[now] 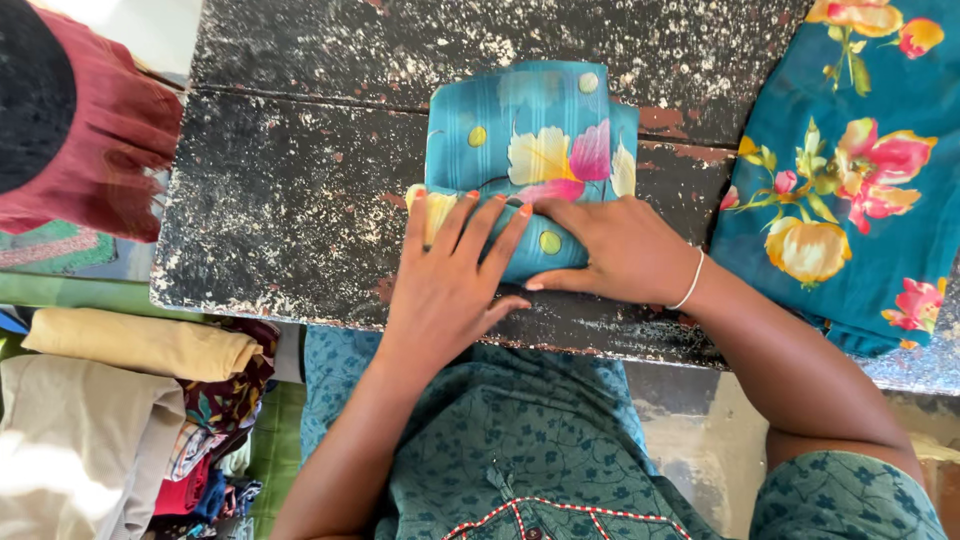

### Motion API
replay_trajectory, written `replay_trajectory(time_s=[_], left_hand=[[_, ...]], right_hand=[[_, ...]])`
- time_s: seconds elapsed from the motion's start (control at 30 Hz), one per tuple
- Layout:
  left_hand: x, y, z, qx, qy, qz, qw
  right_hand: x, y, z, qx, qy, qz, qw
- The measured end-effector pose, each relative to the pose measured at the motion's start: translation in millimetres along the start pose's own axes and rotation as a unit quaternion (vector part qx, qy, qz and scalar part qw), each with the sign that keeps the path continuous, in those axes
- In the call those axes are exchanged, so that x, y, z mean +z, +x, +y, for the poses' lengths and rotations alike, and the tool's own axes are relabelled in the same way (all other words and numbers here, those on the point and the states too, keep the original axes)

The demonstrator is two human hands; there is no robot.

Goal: The person folds a teal floral-patterned cloth on a dark table. They smooth the fabric, fold it in half multiple times, and align the edges to create a compact rectangular bundle.

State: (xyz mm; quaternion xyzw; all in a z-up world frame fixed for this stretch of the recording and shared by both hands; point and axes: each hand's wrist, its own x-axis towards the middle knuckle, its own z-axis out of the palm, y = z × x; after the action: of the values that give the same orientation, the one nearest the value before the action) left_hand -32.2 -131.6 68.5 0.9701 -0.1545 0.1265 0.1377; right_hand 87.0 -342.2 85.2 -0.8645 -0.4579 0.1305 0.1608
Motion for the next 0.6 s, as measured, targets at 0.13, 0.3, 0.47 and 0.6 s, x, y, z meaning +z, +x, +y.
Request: replay_trajectory(time_s=[0.13, 0.3, 0.47, 0.6], left_hand=[[6, 13, 2, -0.006, 0.003, 0.010, 1.000], [8, 32, -6, -0.022, -0.041, -0.006, 0.999], [8, 60, -20, -0.044, -0.090, -0.049, 0.994], [6, 82, -39, -0.061, -0.115, -0.108, 0.986]], right_hand=[[-7, 4, 6, 0.023, 0.073, -0.042, 0.996], [-5, -1, 13, 0.008, 0.026, 0.071, 0.997], [-9, -11, 8, -0.097, -0.226, 0.278, 0.929], [-7, -12, -9, -0.166, -0.297, 0.293, 0.894]])
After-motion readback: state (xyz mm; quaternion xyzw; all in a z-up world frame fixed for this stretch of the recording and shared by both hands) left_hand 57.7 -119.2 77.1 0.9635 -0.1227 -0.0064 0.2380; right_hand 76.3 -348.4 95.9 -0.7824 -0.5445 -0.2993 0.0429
